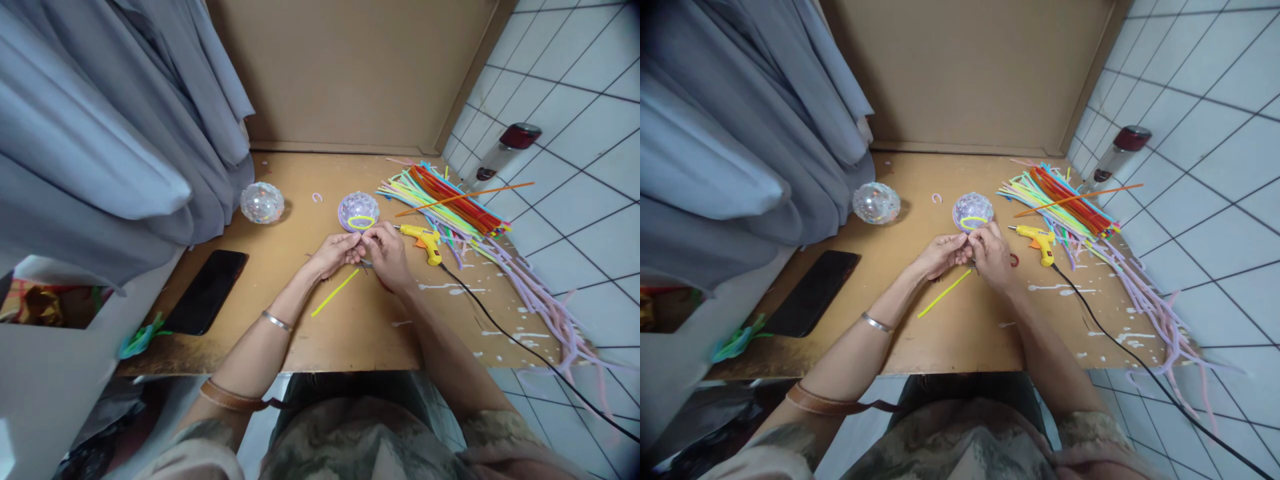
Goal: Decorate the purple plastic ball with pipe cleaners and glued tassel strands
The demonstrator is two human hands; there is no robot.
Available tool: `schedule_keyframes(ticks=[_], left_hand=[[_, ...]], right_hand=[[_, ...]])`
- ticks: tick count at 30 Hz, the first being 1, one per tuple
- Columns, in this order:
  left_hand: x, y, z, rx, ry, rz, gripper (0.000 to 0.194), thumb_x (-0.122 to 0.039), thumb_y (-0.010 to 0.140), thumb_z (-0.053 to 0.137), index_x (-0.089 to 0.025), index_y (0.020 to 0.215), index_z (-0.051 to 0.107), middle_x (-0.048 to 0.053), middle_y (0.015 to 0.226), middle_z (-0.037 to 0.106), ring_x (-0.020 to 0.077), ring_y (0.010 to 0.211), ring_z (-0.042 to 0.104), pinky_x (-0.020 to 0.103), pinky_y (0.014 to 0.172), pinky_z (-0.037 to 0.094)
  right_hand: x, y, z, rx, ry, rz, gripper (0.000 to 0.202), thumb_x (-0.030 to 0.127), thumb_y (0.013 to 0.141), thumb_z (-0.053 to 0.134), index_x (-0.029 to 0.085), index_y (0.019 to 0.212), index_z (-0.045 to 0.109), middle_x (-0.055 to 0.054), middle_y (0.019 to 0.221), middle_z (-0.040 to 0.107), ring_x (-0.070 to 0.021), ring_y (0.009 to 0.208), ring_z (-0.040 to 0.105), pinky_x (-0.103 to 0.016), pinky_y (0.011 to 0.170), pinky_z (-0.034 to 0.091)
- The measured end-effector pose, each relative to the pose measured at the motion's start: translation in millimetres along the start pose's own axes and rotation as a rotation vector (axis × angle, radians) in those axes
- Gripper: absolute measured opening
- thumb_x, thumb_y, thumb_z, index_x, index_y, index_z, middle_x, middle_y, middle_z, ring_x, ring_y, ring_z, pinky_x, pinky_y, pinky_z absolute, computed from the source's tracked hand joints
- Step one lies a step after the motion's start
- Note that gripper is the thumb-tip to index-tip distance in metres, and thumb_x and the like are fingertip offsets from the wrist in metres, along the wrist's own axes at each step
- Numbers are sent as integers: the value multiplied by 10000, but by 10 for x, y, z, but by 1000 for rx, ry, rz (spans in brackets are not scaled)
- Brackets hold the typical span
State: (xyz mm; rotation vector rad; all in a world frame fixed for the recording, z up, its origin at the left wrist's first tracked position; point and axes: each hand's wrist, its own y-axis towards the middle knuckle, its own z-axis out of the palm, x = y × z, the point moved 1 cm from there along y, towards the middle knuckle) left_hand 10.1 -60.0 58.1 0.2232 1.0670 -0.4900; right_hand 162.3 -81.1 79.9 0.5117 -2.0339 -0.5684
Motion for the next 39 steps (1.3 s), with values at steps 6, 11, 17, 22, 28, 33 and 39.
schedule_keyframes(ticks=[6, 11, 17, 22, 28, 33, 39], left_hand=[[7, 2, -12, 8, 25, 25, 537, -571, 571, 926, -117, 741, 695, 2, 672, 672, 47, 546, 562, 191, 565, 444], [30, 13, -46, -12, 51, 18, 532, -564, 557, 933, -117, 733, 703, -7, 663, 660, 37, 538, 541, 184, 559, 432], [38, 18, -64, -17, 68, 8, 537, -559, 559, 934, -112, 750, 706, -9, 667, 655, 34, 546, 542, 180, 560, 428], [21, 16, -45, -36, 71, -5, 581, -574, 520, 941, -99, 745, 693, -17, 648, 644, 30, 528, 532, 180, 542, 413], [1, -1, -26, -37, 66, -31, 587, -563, 493, 953, -98, 744, 696, -21, 626, 639, 33, 519, 534, 180, 531, 400], [2, -6, -15, -67, 70, -10, 588, -568, 482, 954, -102, 736, 703, -29, 588, 615, 30, 501, 502, 180, 511, 364], [3, 32, -30, -152, 96, 83, 547, -561, 544, 927, -102, 748, 712, -27, 556, 598, 33, 465, 444, 197, 469, 306]], right_hand=[[-7, 1, 1, 5, -17, -5, 177, 294, 942, 508, 247, 786, 578, -45, 855, 588, -222, 860, 582, -368, 801, 464], [-16, 1, 2, 1, -12, -16, 174, 282, 942, 507, 243, 794, 589, -49, 874, 590, -222, 864, 577, -374, 810, 462], [-39, -5, 10, -7, -26, -39, 176, 281, 952, 506, 234, 810, 598, -48, 875, 594, -219, 871, 587, -367, 810, 467], [-57, -9, 16, -28, -42, -78, 168, 262, 949, 502, 227, 813, 595, -44, 868, 596, -210, 843, 591, -358, 778, 475], [-57, -7, 15, -37, -41, -86, 175, 257, 954, 502, 223, 813, 600, -46, 866, 599, -206, 837, 599, -355, 774, 483], [-54, -9, 16, -42, -51, -82, 167, 243, 949, 514, 221, 812, 608, -44, 865, 607, -205, 839, 606, -353, 776, 490], [-30, -23, 7, -112, -87, -75, 110, 260, 948, 543, 228, 909, 640, -57, 941, 637, -215, 886, 629, -363, 788, 518]])
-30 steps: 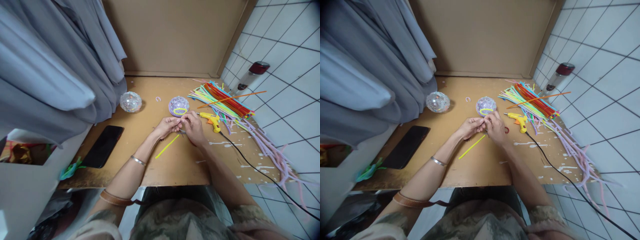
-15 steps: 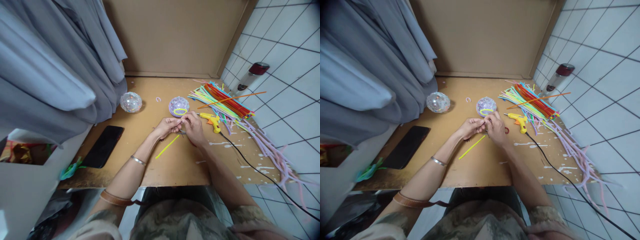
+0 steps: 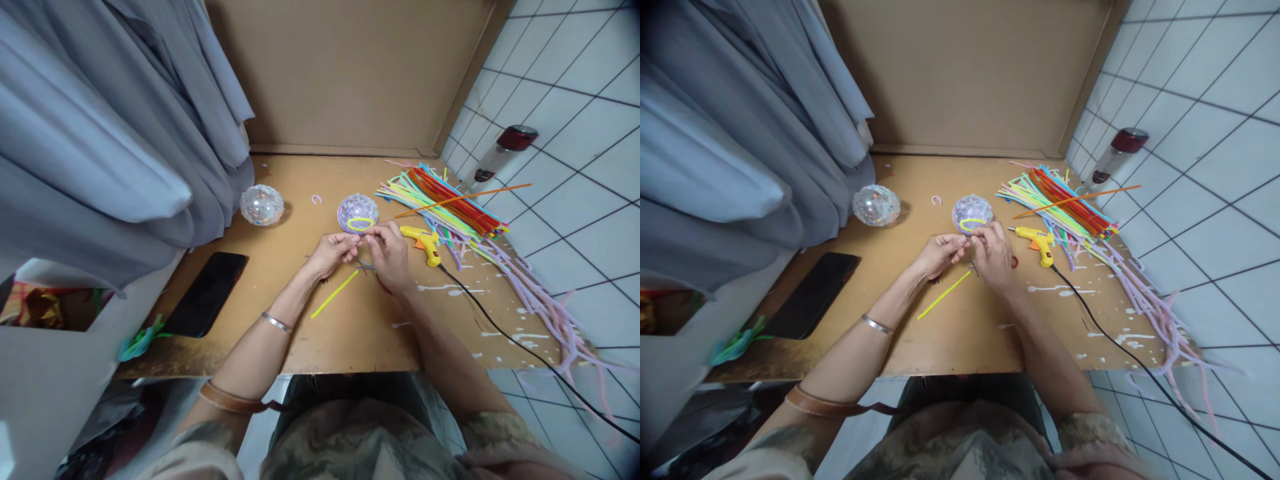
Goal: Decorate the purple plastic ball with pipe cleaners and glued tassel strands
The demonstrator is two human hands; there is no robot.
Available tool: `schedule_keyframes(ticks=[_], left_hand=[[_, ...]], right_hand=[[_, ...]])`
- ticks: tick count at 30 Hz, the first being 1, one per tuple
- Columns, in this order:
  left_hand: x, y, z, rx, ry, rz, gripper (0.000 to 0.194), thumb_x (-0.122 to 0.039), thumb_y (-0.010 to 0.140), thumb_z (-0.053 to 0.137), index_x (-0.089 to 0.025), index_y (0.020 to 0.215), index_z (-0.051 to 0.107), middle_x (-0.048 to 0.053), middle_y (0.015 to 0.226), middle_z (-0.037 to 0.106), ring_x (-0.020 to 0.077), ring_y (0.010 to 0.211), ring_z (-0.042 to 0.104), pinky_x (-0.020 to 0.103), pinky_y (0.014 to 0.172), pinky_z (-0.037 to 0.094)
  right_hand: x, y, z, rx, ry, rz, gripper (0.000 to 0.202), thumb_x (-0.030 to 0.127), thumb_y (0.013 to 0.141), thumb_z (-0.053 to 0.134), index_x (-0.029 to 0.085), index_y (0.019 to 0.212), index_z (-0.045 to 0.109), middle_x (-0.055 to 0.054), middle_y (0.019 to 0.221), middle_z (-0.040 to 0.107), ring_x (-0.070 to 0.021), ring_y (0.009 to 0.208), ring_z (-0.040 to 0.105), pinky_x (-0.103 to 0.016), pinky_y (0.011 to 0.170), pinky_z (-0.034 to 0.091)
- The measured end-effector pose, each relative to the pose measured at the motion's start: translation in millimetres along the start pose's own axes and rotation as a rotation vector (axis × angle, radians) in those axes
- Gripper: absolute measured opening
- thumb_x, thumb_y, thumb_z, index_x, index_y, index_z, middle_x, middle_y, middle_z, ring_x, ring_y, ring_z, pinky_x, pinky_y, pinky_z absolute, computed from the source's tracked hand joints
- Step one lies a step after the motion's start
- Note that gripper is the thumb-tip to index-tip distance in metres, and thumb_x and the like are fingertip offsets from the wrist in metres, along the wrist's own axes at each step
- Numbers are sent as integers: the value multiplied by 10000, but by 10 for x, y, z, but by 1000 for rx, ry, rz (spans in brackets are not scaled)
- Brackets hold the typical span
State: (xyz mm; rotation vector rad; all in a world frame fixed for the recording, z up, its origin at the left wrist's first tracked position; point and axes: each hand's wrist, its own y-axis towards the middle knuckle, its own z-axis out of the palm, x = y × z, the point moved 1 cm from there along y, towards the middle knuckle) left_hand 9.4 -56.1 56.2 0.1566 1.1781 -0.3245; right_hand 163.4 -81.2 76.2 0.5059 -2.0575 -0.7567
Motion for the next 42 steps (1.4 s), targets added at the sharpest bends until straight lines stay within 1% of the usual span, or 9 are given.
schedule_keyframes(ticks=[4, 10, 18, 27, 32, 34, 39, 40, 42], left_hand=[[-13, 11, -10, -46, -7, 50, 562, -586, 528, 922, -108, 730, 708, -34, 537, 582, 32, 455, 424, 200, 464, 298], [-10, 6, 3, -44, 4, 70, 576, -610, 512, 915, -115, 725, 710, -38, 538, 577, 33, 457, 425, 204, 471, 311], [-20, -10, 42, -33, 93, 120, 570, -646, 549, 878, -126, 713, 709, -30, 537, 588, 45, 457, 434, 222, 481, 325], [-4, -18, 43, -26, 176, 127, 524, -631, 611, 847, -139, 713, 702, -22, 564, 601, 59, 490, 458, 225, 516, 368], [-27, -39, 71, -4, 168, 140, 531, -635, 604, 852, -137, 695, 690, -20, 563, 595, 65, 507, 473, 233, 539, 385], [-42, -51, 78, 8, 161, 136, 528, -628, 610, 856, -135, 706, 693, -21, 563, 596, 66, 511, 478, 237, 547, 394], [-25, -34, 45, -3, 122, 124, 545, -623, 600, 872, -124, 742, 706, -17, 576, 601, 65, 516, 479, 229, 552, 395], [-17, -26, 35, -5, 114, 124, 540, -619, 610, 870, -123, 746, 707, -17, 579, 600, 64, 518, 481, 227, 553, 393], [-5, -14, 22, -8, 103, 123, 521, -607, 638, 863, -123, 750, 707, -21, 576, 596, 61, 517, 482, 222, 548, 385]], right_hand=[[19, -9, 14, 1, -57, -67, 144, 259, 971, 522, 235, 906, 649, -62, 936, 651, -224, 893, 641, -372, 786, 514], [7, -22, 38, -55, -76, -121, 149, 235, 976, 534, 221, 909, 666, -64, 918, 656, -217, 867, 653, -365, 774, 520], [-29, -39, 52, -28, -177, -145, 178, 253, 991, 518, 223, 911, 674, -70, 927, 667, -227, 878, 648, -370, 766, 495], [4, -64, 67, 0, -352, -203, 206, 239, 1003, 429, 222, 875, 589, -90, 903, 651, -247, 857, 581, -376, 740, 389], [30, -67, 65, 27, -381, -169, 211, 266, 1003, 383, 236, 867, 542, -106, 915, 639, -264, 857, 545, -402, 757, 366], [37, -51, 41, 4, -361, -159, 189, 257, 997, 386, 240, 881, 534, -106, 933, 636, -265, 887, 551, -410, 779, 379], [78, -5, -43, -186, -222, -80, 134, 254, 999, 403, 257, 894, 487, -95, 965, 596, -257, 959, 561, -427, 837, 431], [85, -1, -53, -205, -195, -59, 141, 260, 1002, 397, 260, 884, 475, -95, 956, 585, -259, 952, 556, -433, 839, 437], [90, -1, -64, -193, -166, -29, 180, 281, 1012, 376, 264, 850, 455, -91, 914, 569, -260, 904, 545, -443, 823, 441]])
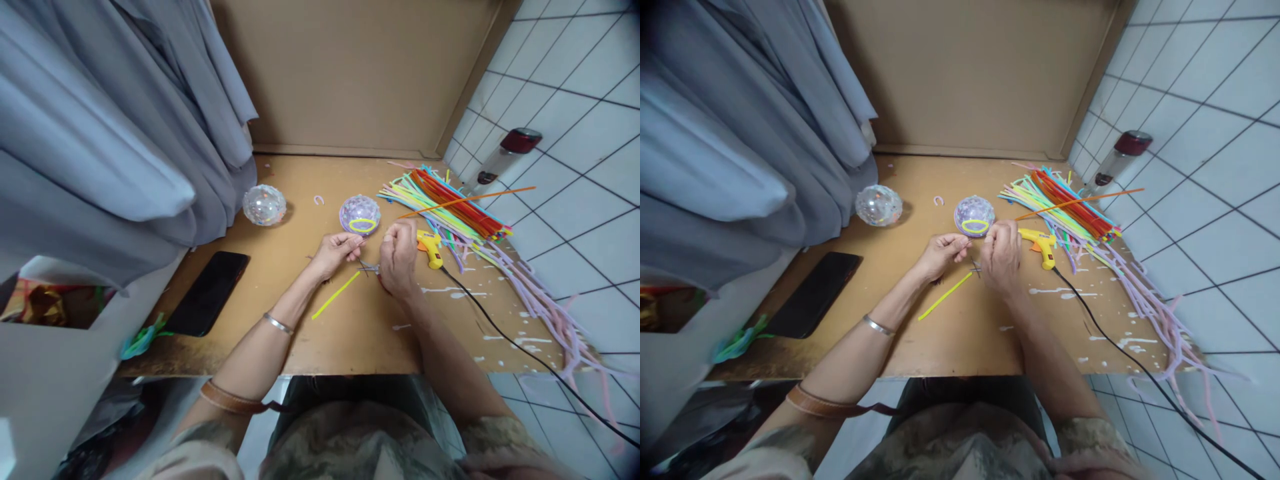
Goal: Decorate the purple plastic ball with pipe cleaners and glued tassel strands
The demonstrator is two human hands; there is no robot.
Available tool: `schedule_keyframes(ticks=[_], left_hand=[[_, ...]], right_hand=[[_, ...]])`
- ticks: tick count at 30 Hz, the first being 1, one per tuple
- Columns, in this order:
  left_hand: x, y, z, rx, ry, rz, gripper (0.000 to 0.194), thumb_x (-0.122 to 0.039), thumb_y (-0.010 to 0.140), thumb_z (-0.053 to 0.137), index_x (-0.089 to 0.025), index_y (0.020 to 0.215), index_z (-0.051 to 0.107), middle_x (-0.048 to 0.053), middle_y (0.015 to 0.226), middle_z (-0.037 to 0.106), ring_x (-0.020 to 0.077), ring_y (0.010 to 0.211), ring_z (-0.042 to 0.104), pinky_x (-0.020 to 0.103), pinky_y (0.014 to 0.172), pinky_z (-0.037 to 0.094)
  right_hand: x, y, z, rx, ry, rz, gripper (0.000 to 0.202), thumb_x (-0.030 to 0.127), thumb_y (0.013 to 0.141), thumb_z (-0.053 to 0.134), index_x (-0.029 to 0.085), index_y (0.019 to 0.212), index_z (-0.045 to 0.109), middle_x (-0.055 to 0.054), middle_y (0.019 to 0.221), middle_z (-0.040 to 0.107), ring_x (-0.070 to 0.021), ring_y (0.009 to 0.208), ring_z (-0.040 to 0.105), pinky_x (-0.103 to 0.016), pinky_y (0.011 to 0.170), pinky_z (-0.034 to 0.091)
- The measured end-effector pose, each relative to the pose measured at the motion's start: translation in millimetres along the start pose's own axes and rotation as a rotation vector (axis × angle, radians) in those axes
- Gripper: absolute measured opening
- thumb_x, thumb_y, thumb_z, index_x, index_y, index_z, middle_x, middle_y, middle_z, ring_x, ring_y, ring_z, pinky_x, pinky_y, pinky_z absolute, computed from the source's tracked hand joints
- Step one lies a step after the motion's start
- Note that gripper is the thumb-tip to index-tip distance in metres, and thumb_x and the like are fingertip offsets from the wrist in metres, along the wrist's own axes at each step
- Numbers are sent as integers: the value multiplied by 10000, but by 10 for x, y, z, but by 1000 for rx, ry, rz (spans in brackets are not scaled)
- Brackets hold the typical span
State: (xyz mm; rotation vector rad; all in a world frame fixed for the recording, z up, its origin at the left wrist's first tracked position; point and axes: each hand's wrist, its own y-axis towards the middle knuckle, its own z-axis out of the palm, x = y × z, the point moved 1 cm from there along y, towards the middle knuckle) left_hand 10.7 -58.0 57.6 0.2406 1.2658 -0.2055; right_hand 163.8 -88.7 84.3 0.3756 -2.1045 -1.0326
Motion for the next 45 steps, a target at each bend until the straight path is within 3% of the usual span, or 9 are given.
schedule_keyframes(ticks=[5, 9, 13, 24, 33, 45], left_hand=[[-14, 5, 5, -2, -20, 1, 555, -637, 604, 871, -125, 732, 702, -25, 558, 599, 53, 496, 470, 217, 521, 376], [-22, 0, 11, 5, -41, -10, 588, -663, 546, 885, -132, 726, 710, -22, 563, 612, 52, 494, 463, 213, 518, 371], [-21, -8, 10, 15, -32, -14, 547, -626, 598, 879, -126, 748, 715, -18, 572, 611, 52, 502, 470, 215, 521, 361], [-33, -19, 25, 22, 35, -8, 565, -650, 578, 865, -129, 737, 715, -19, 553, 605, 60, 484, 467, 229, 511, 364], [-44, -27, 36, 9, 51, -14, 476, -573, 650, 858, -130, 733, 706, -20, 556, 606, 60, 486, 472, 229, 514, 358], [-7, -18, 21, 64, -25, -57, 519, -597, 613, 887, -126, 732, 704, -8, 591, 643, 56, 493, 518, 208, 515, 394]], right_hand=[[-41, 0, 15, 68, 98, 116, 324, 395, 1024, 381, 262, 734, 434, -42, 748, 528, -220, 728, 508, -413, 754, 447], [-93, 22, 55, 95, 377, 345, 264, 485, 888, 631, 224, 863, 603, -35, 862, 640, -186, 788, 594, -356, 761, 502], [-142, 29, 83, 226, 552, 460, 312, 512, 864, 652, 205, 853, 705, -44, 858, 717, -195, 831, 652, -370, 827, 524], [-76, 22, 69, 108, 361, 330, 227, 388, 864, 640, 203, 789, 750, -22, 756, 674, -171, 738, 607, -331, 730, 504], [-86, 7, 79, 138, 368, 329, 215, 377, 839, 659, 208, 756, 764, -17, 718, 686, -168, 698, 594, -327, 692, 494], [-97, 12, 91, 184, 379, 312, 185, 330, 833, 647, 200, 722, 718, -26, 731, 685, -175, 720, 620, -327, 698, 503]])
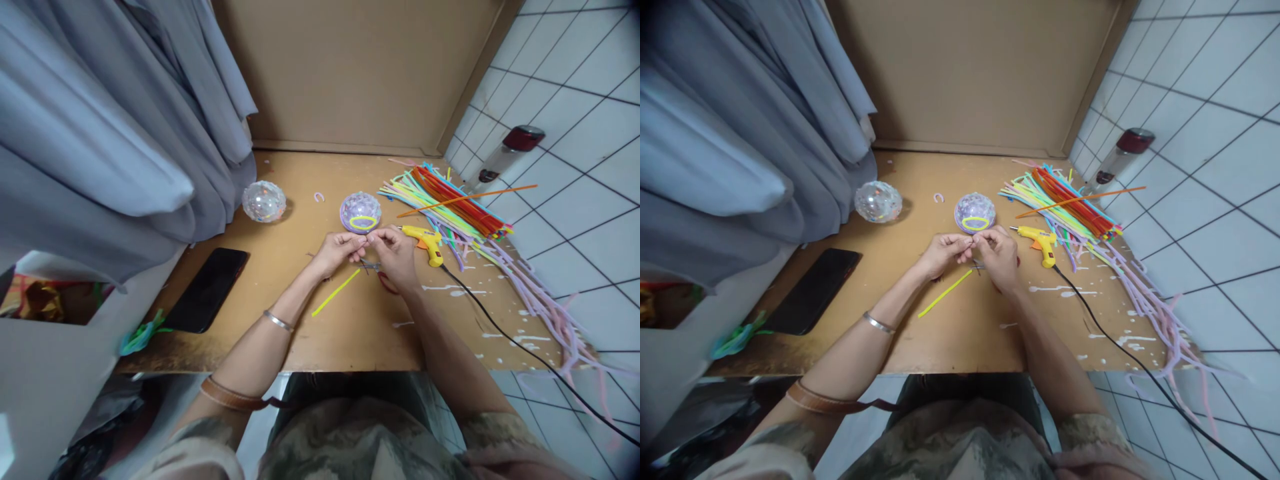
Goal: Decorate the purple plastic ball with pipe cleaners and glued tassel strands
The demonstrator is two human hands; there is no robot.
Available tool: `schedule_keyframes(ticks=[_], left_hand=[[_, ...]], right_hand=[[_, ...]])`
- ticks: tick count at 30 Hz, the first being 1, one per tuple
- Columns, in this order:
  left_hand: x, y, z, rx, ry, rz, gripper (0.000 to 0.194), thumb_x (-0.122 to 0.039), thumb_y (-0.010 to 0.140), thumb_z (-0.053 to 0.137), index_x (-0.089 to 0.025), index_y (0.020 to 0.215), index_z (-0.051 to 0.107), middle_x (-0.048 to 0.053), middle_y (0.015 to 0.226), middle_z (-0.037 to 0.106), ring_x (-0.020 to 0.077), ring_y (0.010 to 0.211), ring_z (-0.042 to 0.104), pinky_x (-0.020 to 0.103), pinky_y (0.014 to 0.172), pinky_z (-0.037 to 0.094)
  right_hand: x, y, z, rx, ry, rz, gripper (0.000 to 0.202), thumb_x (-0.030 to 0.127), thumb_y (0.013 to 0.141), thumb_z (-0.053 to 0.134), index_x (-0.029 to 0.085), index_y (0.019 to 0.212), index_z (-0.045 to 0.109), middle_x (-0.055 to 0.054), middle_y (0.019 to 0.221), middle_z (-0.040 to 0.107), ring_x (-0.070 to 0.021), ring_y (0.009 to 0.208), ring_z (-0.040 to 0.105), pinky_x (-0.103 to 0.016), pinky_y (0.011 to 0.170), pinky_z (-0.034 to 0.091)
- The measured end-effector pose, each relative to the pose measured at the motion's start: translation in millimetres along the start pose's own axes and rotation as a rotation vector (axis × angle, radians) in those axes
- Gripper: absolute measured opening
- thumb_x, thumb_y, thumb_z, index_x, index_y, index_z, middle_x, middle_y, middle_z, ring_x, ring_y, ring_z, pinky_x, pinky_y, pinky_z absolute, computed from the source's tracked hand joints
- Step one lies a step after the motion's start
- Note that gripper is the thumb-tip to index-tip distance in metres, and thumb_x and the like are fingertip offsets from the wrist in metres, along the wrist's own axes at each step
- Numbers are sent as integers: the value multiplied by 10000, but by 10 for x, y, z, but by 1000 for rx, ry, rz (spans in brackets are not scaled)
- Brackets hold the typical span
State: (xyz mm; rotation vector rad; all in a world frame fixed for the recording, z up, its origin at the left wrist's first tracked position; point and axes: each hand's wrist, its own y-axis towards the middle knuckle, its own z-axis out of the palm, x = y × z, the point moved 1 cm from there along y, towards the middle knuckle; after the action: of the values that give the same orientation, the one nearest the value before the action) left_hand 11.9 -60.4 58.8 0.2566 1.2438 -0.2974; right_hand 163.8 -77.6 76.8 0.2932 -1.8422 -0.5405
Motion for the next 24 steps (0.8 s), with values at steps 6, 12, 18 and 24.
schedule_keyframes(ticks=[6, 12, 18, 24], left_hand=[[1, -5, 7, 84, -153, -166, 565, -642, 700, 827, -105, 820, 696, 61, 713, 716, 91, 571, 622, 219, 587, 474], [-16, -21, 3, 109, -188, -210, 552, -628, 766, 784, -90, 841, 687, 67, 730, 721, 92, 594, 630, 220, 618, 490], [-29, -35, 9, 106, -183, -263, 473, -563, 887, 693, -93, 844, 660, 46, 684, 690, 87, 571, 620, 212, 599, 483], [-33, -39, 22, 93, -186, -277, 440, -538, 891, 697, -116, 798, 614, 8, 639, 637, 70, 529, 578, 191, 549, 446]], right_hand=[[-16, 1, 5, 0, 8, -1, 168, 313, 827, 637, 195, 725, 699, -30, 745, 660, -177, 720, 613, -332, 691, 501], [3, 5, 8, 1, 12, -31, 140, 289, 827, 641, 200, 729, 687, -21, 749, 647, -175, 736, 613, -326, 703, 499], [16, 0, 6, 26, 17, -39, 136, 278, 847, 628, 213, 734, 670, -13, 754, 647, -170, 746, 616, -324, 734, 508], [0, 1, 7, 48, -10, -63, 132, 268, 852, 614, 219, 735, 651, -14, 768, 649, -177, 758, 608, -328, 738, 500]])
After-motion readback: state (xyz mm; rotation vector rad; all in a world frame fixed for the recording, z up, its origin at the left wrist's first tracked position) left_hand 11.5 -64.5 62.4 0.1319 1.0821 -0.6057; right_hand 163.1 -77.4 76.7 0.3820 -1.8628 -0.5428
